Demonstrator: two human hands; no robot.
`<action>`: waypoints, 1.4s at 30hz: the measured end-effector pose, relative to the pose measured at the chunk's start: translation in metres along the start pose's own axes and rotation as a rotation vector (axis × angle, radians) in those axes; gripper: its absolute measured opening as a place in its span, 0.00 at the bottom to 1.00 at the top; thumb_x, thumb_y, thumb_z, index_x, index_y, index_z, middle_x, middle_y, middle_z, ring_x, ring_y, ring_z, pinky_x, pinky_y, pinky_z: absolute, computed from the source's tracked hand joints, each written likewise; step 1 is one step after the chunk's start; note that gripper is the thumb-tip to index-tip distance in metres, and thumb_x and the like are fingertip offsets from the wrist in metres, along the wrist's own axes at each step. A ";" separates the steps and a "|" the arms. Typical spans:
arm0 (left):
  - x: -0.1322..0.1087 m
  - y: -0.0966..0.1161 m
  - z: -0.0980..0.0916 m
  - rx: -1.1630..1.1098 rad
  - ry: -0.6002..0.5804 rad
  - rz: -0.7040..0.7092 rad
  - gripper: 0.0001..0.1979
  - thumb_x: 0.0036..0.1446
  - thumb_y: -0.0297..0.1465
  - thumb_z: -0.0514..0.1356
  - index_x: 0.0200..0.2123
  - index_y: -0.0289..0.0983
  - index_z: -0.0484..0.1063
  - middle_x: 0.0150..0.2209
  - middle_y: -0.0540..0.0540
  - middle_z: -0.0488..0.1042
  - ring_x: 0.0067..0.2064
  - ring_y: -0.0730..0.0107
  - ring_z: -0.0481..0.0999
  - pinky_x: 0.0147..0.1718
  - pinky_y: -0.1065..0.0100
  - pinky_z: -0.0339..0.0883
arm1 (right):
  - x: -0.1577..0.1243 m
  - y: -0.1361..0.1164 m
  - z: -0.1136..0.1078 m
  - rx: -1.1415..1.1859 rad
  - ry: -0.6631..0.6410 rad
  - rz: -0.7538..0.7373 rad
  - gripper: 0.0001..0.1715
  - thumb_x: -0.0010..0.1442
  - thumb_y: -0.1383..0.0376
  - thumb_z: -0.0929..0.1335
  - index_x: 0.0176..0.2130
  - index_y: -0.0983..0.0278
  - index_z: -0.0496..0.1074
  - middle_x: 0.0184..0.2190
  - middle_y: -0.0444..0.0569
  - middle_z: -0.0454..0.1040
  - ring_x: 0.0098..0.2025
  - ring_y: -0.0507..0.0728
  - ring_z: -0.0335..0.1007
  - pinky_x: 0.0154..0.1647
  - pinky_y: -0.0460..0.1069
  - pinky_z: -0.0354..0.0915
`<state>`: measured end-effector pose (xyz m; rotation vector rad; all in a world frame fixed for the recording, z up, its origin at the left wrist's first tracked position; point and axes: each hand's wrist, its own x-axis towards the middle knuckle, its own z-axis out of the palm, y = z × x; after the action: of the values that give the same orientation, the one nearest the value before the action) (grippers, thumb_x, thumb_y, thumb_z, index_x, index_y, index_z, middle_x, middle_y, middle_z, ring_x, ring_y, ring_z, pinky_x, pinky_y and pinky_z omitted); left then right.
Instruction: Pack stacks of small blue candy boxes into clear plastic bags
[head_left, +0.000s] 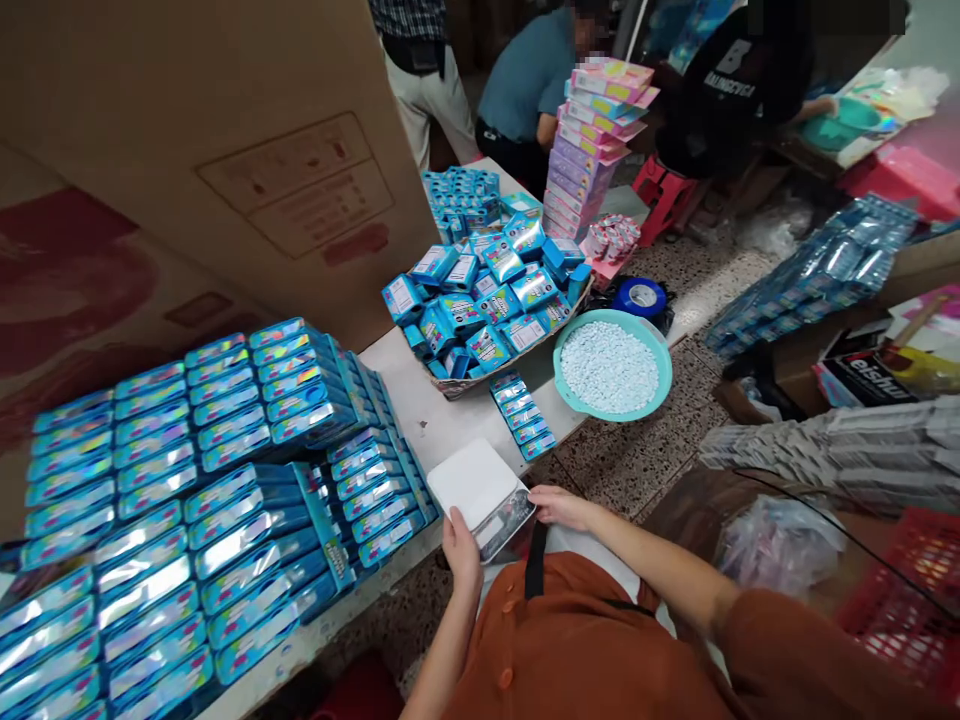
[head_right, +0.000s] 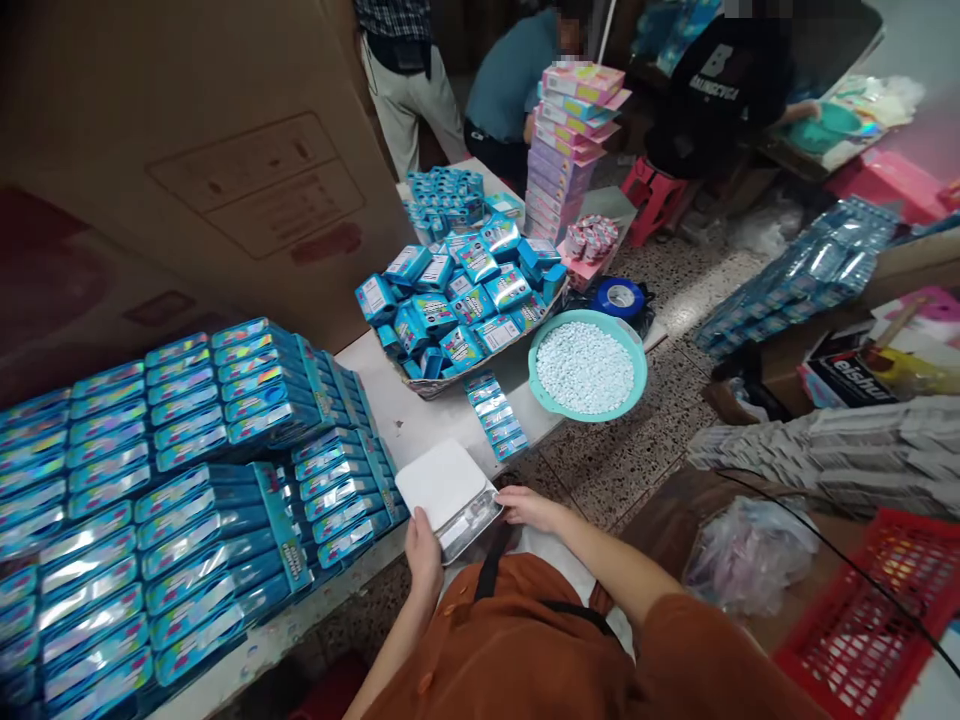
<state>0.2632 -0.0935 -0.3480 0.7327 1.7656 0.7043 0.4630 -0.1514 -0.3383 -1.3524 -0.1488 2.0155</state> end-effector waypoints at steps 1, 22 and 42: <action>-0.005 0.001 -0.005 0.001 -0.008 0.012 0.28 0.56 0.53 0.51 0.44 0.34 0.70 0.44 0.40 0.75 0.46 0.59 0.74 0.47 0.63 0.68 | -0.007 -0.002 0.001 0.013 -0.034 -0.007 0.25 0.44 0.50 0.75 0.36 0.63 0.71 0.31 0.42 0.76 0.34 0.51 0.72 0.43 0.48 0.61; -0.042 0.131 0.105 -0.004 -0.578 0.198 0.25 0.63 0.44 0.50 0.57 0.37 0.64 0.49 0.39 0.73 0.49 0.62 0.73 0.46 0.64 0.67 | -0.077 -0.083 -0.078 0.183 0.213 -0.686 0.23 0.51 0.51 0.73 0.42 0.65 0.76 0.41 0.51 0.78 0.45 0.57 0.72 0.52 0.53 0.64; -0.025 -0.065 -0.064 0.268 -0.139 -0.174 0.21 0.59 0.43 0.48 0.31 0.35 0.73 0.35 0.43 0.77 0.40 0.62 0.74 0.41 0.67 0.65 | -0.043 -0.112 -0.204 -0.004 0.961 -0.434 0.33 0.59 0.44 0.60 0.52 0.64 0.66 0.53 0.60 0.70 0.44 0.59 0.75 0.33 0.52 0.74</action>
<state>0.1993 -0.1611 -0.3644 0.7759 1.7881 0.2948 0.6995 -0.1488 -0.3468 -1.9361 0.0002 0.8773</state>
